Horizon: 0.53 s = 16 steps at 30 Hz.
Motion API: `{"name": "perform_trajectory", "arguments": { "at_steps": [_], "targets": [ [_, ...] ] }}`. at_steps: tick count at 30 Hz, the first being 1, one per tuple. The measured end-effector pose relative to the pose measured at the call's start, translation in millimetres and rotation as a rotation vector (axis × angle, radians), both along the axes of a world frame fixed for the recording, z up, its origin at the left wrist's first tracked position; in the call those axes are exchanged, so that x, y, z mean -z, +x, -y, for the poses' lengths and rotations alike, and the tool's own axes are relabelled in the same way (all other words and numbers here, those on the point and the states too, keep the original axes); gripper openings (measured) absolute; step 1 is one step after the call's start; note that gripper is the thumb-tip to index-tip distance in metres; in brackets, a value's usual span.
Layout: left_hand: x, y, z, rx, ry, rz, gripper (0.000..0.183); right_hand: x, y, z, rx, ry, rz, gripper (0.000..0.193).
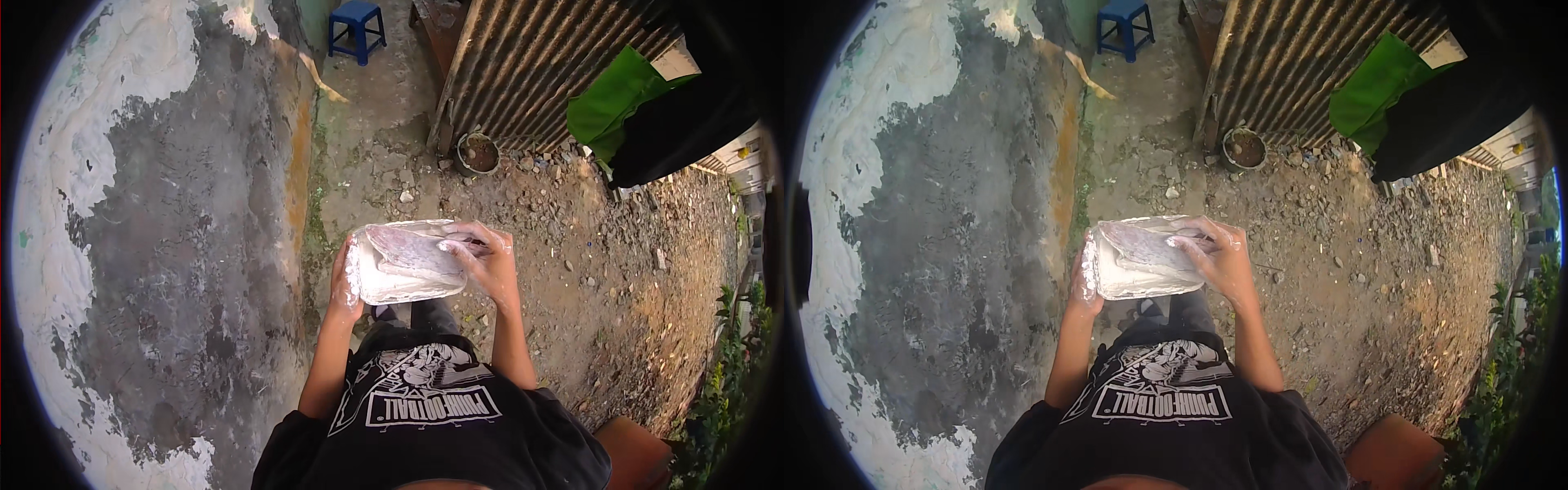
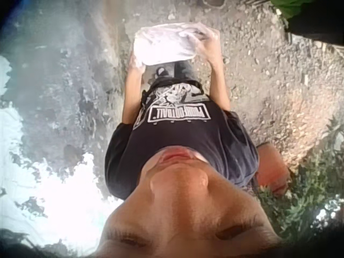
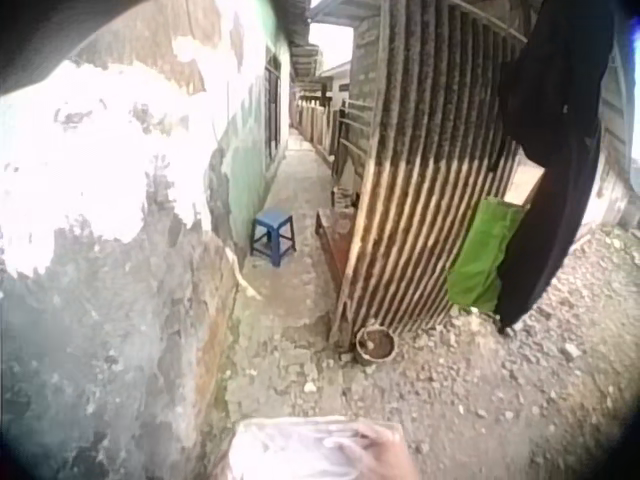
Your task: Applying putty or plaster to a weathered exterior wall using a spatula.
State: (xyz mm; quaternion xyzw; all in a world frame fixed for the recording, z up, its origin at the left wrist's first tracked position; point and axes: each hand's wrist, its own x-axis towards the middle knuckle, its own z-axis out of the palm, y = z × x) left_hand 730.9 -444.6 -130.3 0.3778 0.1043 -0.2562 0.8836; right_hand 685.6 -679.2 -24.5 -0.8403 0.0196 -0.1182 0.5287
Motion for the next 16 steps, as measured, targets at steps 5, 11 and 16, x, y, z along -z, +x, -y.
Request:
{"name": "perform_trajectory", "arguments": {
  "at_steps": [5,11,16],
  "targets": [
    [18,97,51,0.017,-0.022,0.058,0.047,25,96,54,0.023,0.105,-0.032,0.019],
    [23,231,104,-0.078,-0.108,-0.024,0.045,33,255,105,-0.018,0.011,0.068,0.016],
    [14,313,122,-0.187,0.002,-0.002,0.047,14,374,126,-0.309,0.039,0.018,0.017]
  ]
}}
